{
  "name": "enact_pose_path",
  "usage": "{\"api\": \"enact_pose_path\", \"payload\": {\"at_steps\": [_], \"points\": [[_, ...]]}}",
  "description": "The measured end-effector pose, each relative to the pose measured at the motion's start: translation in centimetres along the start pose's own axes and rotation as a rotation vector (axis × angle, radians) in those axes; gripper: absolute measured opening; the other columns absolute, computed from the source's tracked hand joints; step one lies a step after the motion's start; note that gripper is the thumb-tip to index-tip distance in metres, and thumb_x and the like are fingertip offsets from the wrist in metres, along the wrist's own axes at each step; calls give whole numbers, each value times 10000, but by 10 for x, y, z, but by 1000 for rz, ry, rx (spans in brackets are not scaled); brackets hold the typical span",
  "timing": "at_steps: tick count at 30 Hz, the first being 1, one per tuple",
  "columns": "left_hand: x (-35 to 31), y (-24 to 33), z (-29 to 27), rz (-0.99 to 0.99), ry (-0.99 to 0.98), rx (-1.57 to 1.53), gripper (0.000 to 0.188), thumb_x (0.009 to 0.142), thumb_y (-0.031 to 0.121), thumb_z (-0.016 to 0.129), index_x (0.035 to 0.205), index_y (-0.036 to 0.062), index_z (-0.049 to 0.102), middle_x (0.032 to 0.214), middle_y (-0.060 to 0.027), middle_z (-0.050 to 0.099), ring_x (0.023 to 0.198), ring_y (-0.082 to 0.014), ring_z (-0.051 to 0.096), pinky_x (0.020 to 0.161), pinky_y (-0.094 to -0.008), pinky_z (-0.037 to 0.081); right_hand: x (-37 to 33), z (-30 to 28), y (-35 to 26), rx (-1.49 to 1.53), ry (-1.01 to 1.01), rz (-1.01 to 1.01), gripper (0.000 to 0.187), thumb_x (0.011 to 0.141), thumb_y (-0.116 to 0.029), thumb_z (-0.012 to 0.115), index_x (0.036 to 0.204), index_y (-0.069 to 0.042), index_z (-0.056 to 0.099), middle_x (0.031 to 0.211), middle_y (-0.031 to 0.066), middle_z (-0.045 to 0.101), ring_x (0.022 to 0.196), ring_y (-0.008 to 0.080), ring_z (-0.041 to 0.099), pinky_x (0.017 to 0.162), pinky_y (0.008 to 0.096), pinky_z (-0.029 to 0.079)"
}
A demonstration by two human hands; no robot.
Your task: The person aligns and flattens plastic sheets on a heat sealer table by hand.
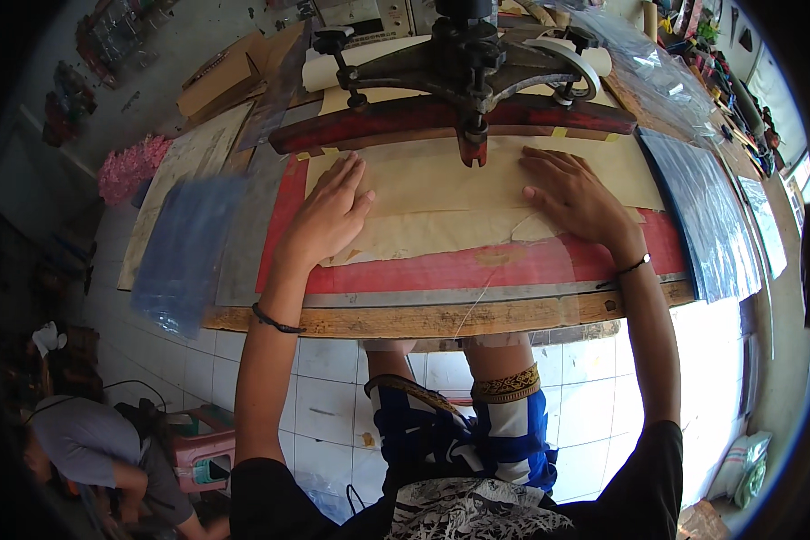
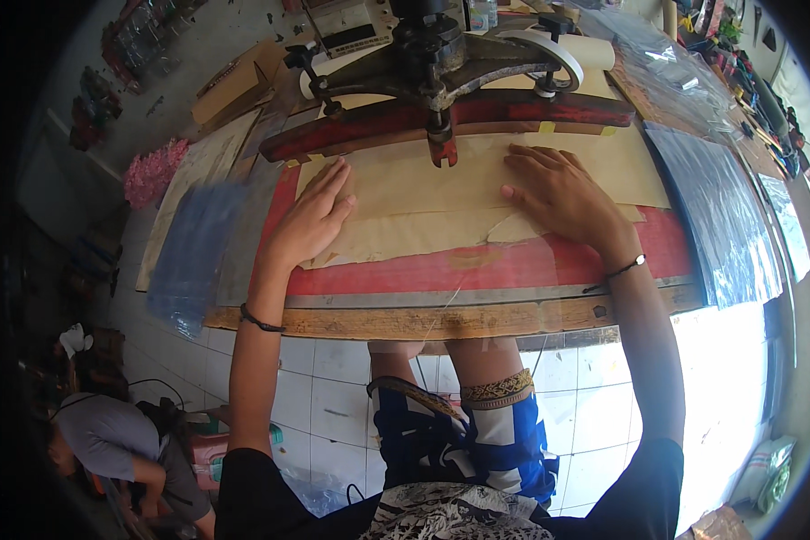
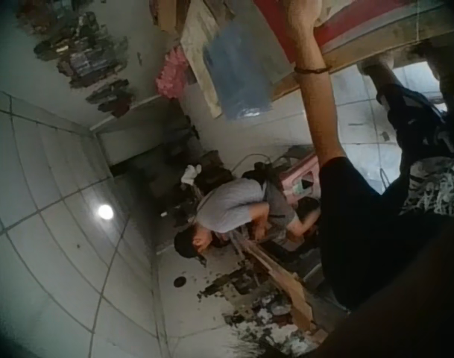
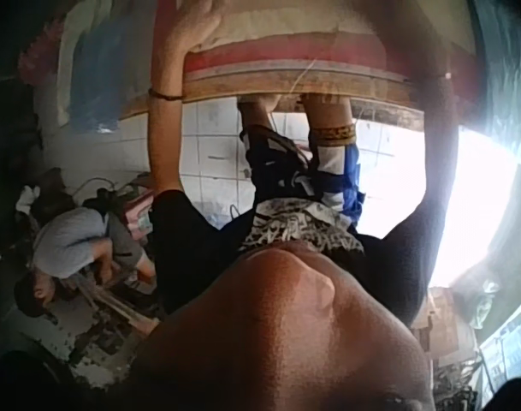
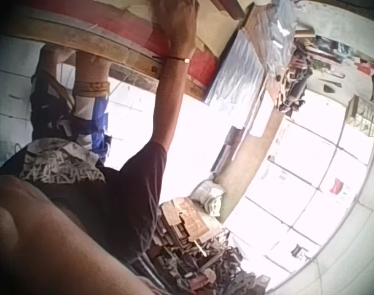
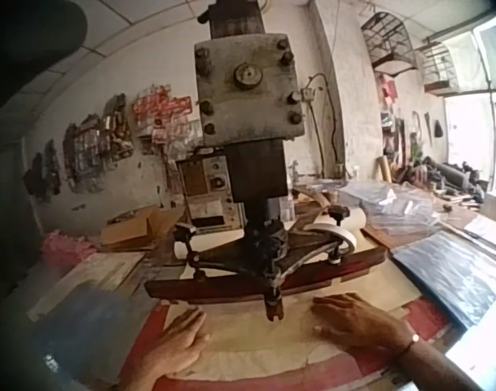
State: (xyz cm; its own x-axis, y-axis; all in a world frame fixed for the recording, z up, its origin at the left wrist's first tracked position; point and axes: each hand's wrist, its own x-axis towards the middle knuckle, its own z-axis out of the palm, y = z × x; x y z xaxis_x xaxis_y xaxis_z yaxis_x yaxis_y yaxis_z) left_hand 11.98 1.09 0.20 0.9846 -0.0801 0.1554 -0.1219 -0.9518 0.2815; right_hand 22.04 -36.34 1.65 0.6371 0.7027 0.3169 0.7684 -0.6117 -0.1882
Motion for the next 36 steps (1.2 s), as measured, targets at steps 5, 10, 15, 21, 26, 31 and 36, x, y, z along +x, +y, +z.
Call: {"api": "enact_pose_path", "payload": {"at_steps": [5, 10, 15, 21, 26, 31, 36], "points": [[1, -1, 0, 14, -15, 27, 632, 1085, 351, 462, 1585, -16, 339, 1684, -175, 282, 1573, -315, 229, 1285, -405, 219, 1, 0, 0, -15, 0, 37, 579, 1044, -470, 538, 1394, -13, 593, 1491, 191, 555, 1397, 364, 494, 1208, 458, 337], [1, -3, -1, -29, 5, 26, 615, 1091, 351, 469, 1588, 7, 351, 1689, -160, 282, 1574, -307, 231, 1281, -393, 220, 4, -1, -1, 20, -2, -1, 572, 1043, -461, 545, 1393, -10, 590, 1489, 187, 557, 1399, 367, 490, 1203, 457, 344], [1, -4, -2, -38, 33, 13, 609, 1096, 366, 460, 1585, 16, 361, 1684, -157, 295, 1572, -308, 237, 1279, -398, 226, 4, -3, -1, 65, 3, -20, 554, 1041, -434, 562, 1393, -7, 586, 1492, 185, 554, 1406, 365, 482, 1200, 456, 346], [3, -11, 2, -57, 34, 17, 614, 1095, 379, 469, 1587, 28, 364, 1679, -162, 305, 1573, -309, 236, 1279, -402, 223, 3, -3, -3, 39, -27, 23, 533, 1045, -406, 561, 1397, -5, 582, 1503, 184, 543, 1418, 367, 470, 1204, 454, 340], [1, -15, -2, -72, 26, -36, 619, 1085, 397, 496, 1591, 63, 375, 1681, -166, 303, 1575, -343, 217, 1282, -424, 206, 4, -5, -4, 46, -19, 28, 519, 1045, -400, 560, 1390, -13, 589, 1506, 185, 541, 1423, 364, 466, 1204, 451, 341], [-8, -36, -17, -89, -14, -87, 679, 1042, 462, 575, 1582, 87, 406, 1685, -173, 294, 1588, -384, 149, 1286, -451, 158, -1, -10, -1, 34, -32, 40, 500, 1032, -381, 587, 1377, -20, 599, 1507, 177, 544, 1415, 363, 475, 1199, 451, 352], [-12, -27, -22, -78, -39, -92, 681, 990, 534, 632, 1564, 206, 468, 1687, -212, 269, 1595, -422, 39, 1284, -502, 113, -3, -10, -2, 28, -24, 15, 481, 1012, -357, 624, 1364, -29, 613, 1499, 163, 558, 1403, 363, 490, 1187, 455, 373]]}}
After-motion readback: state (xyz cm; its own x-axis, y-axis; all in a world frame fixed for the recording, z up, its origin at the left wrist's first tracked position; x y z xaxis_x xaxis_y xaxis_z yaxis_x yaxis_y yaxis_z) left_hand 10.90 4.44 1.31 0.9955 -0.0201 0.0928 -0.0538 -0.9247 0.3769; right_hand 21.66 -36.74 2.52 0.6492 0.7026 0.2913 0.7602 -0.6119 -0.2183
